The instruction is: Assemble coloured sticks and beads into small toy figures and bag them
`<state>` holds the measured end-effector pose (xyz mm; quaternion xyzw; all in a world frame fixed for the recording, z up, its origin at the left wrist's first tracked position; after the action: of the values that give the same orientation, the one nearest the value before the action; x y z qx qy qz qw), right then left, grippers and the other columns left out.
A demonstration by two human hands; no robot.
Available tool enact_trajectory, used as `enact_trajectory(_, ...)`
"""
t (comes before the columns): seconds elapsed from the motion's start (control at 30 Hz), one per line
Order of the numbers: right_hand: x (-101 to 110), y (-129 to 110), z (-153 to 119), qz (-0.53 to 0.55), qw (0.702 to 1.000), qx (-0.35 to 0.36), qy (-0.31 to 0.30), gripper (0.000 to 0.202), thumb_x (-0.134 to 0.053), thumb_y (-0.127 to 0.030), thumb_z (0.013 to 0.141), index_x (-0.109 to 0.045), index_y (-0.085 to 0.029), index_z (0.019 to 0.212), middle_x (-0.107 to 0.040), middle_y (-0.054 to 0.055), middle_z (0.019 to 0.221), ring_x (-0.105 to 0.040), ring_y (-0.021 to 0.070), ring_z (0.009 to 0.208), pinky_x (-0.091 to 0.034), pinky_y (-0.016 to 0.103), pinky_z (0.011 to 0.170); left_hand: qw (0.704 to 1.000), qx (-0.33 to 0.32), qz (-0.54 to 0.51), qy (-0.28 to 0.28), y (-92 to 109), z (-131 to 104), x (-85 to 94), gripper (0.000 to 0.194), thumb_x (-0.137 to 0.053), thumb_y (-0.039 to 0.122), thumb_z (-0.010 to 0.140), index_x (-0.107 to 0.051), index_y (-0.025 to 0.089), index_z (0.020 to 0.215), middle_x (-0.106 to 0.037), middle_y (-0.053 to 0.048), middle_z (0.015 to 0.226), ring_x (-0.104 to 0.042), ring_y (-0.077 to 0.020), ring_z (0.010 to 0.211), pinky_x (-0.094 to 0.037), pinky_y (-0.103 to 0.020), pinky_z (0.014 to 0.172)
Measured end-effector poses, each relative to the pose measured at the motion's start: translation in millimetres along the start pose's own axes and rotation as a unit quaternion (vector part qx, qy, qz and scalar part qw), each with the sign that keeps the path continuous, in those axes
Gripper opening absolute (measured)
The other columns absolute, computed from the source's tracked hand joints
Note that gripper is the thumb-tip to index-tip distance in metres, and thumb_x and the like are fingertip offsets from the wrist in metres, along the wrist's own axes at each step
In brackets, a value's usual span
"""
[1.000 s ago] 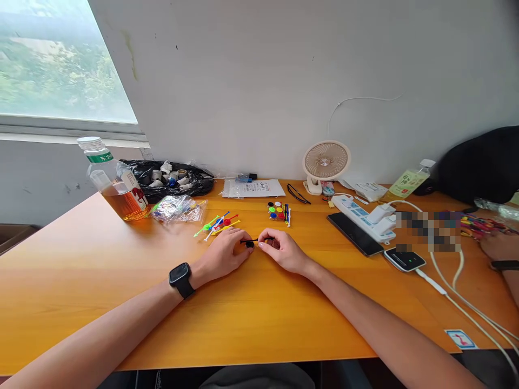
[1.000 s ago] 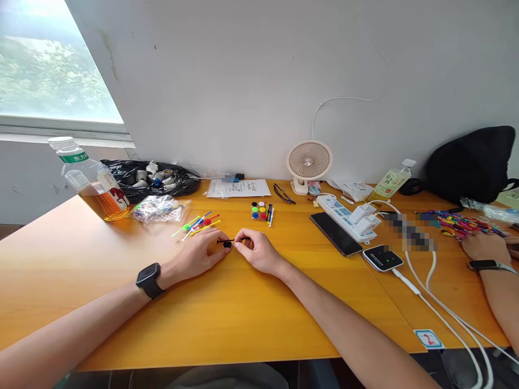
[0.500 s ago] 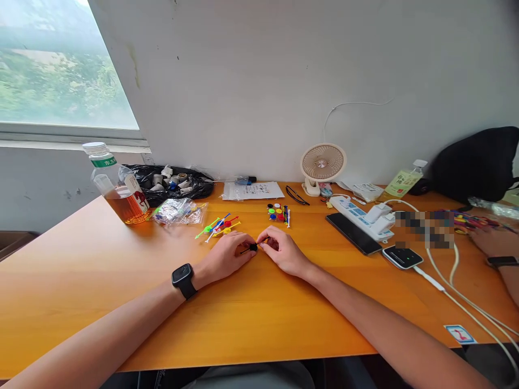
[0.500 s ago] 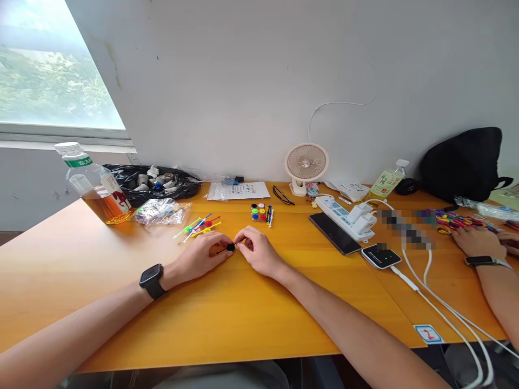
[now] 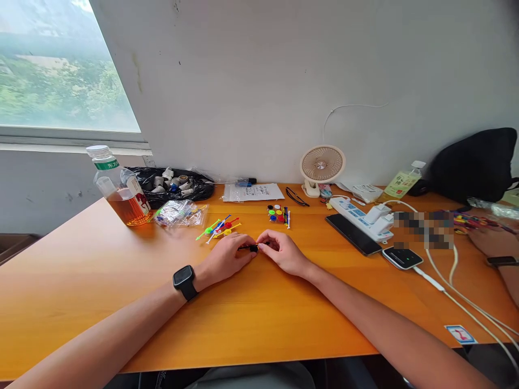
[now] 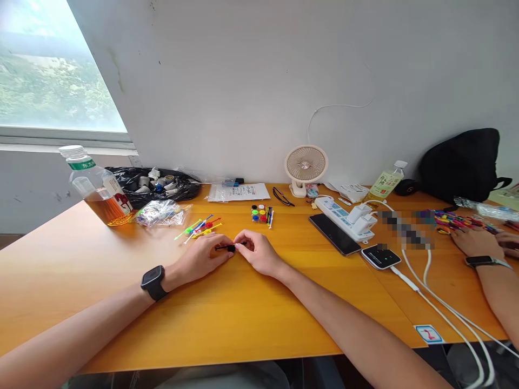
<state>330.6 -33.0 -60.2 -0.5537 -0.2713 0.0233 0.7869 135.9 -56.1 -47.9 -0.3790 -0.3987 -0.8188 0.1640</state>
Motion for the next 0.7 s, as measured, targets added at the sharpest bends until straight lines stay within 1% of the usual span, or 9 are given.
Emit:
enact_trajectory(0.13, -0.4, -1.4, -0.3, 0.011, 1.0, -0.008, -0.006, 0.016, -0.067, -0.034, 0.095, -0.07, -0.018, 0.097, -0.073, 0.004, 0.089, -0.064, 0.0172, 0.078, -0.049, 0.029, 0.071, 1.0, 0.001, 0.001, 0.001, -0.2, -0.6, 0.2, 0.013, -0.069, 0.025, 0.096, -0.073, 0.023, 0.108, -0.079, -0.004, 0.107, -0.073, -0.0235, 0.099, -0.055, -0.035, 0.087)
enact_trajectory(0.27, -0.2, -0.4, 0.4, 0.051, 0.998, -0.019, -0.008, 0.021, -0.069, -0.039, 0.093, -0.07, -0.018, 0.096, -0.071, 0.002, 0.084, -0.064, 0.0167, 0.076, -0.049, 0.029, 0.07, 1.0, -0.005, 0.004, 0.002, 2.0, -1.1, 1.5, 0.013, -0.069, 0.024, 0.096, -0.072, 0.024, 0.109, -0.079, -0.003, 0.107, -0.073, -0.0234, 0.099, -0.055, -0.035, 0.087)
enact_trajectory(0.43, 0.8, 1.2, 1.8, 0.112, 0.991, -0.064, -0.022, 0.03, -0.073, -0.046, 0.089, -0.068, -0.018, 0.1, -0.07, 0.002, 0.077, -0.061, 0.0157, 0.068, -0.045, 0.027, 0.061, 1.0, -0.005, 0.017, 0.0, 5.9, -0.8, 4.0, 0.015, -0.069, 0.021, 0.094, -0.073, 0.024, 0.109, -0.08, -0.002, 0.106, -0.073, -0.0236, 0.099, -0.056, -0.035, 0.086)
enact_trajectory(0.57, 3.8, -0.6, 2.5, 0.14, 0.987, -0.082, -0.017, 0.032, -0.076, -0.046, 0.086, -0.067, -0.018, 0.099, -0.072, 0.002, 0.075, -0.055, 0.0128, 0.06, -0.043, 0.026, 0.059, 1.0, -0.012, 0.027, -0.005, 6.9, -0.6, 4.0, 0.019, -0.068, 0.019, 0.095, -0.073, 0.024, 0.112, -0.08, -0.002, 0.109, -0.074, -0.023, 0.099, -0.055, -0.034, 0.087)
enact_trajectory(0.7, 5.2, 2.0, 3.3, 0.144, 0.985, -0.093, -0.019, 0.032, -0.075, -0.045, 0.086, -0.068, -0.018, 0.101, -0.073, 0.003, 0.076, -0.053, 0.0119, 0.056, -0.043, 0.027, 0.058, 1.0, -0.009, 0.023, -0.007, 4.3, -1.1, 2.0, 0.02, -0.068, 0.02, 0.096, -0.073, 0.026, 0.115, -0.08, -0.001, 0.112, -0.074, -0.0221, 0.101, -0.054, -0.032, 0.087)
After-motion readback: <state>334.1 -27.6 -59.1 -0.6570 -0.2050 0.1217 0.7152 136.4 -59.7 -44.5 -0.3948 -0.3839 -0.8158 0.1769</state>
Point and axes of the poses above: each hand's wrist, its own z-axis towards the middle knuckle, its own x-axis out of the back of the hand, y = z × x, the point moved 3 cm from there along z, towards the middle knuckle
